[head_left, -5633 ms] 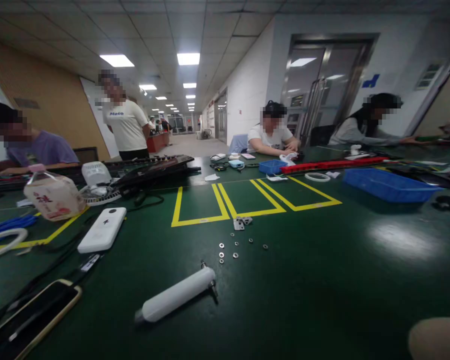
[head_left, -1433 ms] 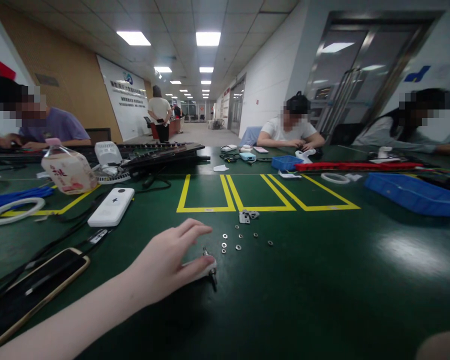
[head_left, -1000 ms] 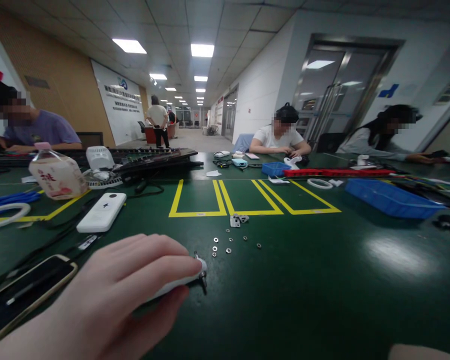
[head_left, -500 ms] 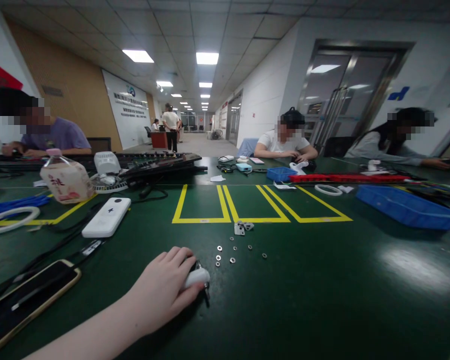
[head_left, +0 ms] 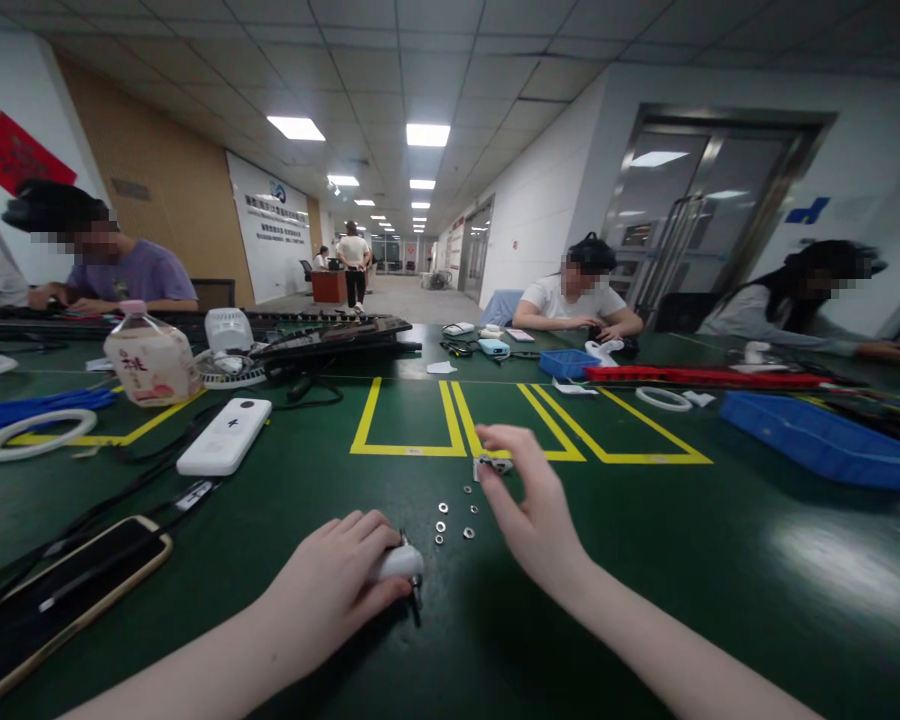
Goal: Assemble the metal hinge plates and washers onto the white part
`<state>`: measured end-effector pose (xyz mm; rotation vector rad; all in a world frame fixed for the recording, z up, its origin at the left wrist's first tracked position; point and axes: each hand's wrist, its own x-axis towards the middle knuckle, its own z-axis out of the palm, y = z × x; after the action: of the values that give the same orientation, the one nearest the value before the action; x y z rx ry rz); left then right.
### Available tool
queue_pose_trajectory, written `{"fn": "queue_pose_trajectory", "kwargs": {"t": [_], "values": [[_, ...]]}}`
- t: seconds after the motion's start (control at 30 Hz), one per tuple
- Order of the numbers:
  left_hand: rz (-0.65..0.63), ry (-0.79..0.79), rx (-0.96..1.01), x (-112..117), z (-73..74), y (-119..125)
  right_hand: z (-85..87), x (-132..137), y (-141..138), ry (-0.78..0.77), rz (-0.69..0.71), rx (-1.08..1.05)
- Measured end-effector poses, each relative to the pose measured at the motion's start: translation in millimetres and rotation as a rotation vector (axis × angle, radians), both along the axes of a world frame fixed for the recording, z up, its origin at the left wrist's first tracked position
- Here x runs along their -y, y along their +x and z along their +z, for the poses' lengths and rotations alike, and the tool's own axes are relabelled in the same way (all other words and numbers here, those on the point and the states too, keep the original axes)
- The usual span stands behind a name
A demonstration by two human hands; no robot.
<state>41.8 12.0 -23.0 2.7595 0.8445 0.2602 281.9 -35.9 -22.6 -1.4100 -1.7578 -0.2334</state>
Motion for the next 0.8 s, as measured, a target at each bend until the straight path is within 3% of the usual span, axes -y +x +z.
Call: {"fn": "queue_pose_trajectory", "kwargs": {"t": [0.13,0.2,0.37,0.53,0.8], "values": [[0.035,-0.029,0.053,-1.9,-3.9,-2.0,-20.9,-11.0,9.7,-0.326,0.080,0.057],[0.020,-0.016,0.066,-4.2,-7.0,-2.9,-27.4,-15.9,12.5,-0.415,0.103,0.078],[-0.041,0.051,0.058,-10.5,-15.6,-4.3,-27.6,-15.2,10.5,-0.373,0.161,0.142],[-0.051,0.067,0.055,-11.7,-17.7,-4.5,-24.8,-8.0,3.9,-0.308,0.304,0.254],[0.009,-0.129,0.138,-7.6,-5.3,-5.4,-31.2,-13.6,0.7,-0.373,0.315,0.163]]}}
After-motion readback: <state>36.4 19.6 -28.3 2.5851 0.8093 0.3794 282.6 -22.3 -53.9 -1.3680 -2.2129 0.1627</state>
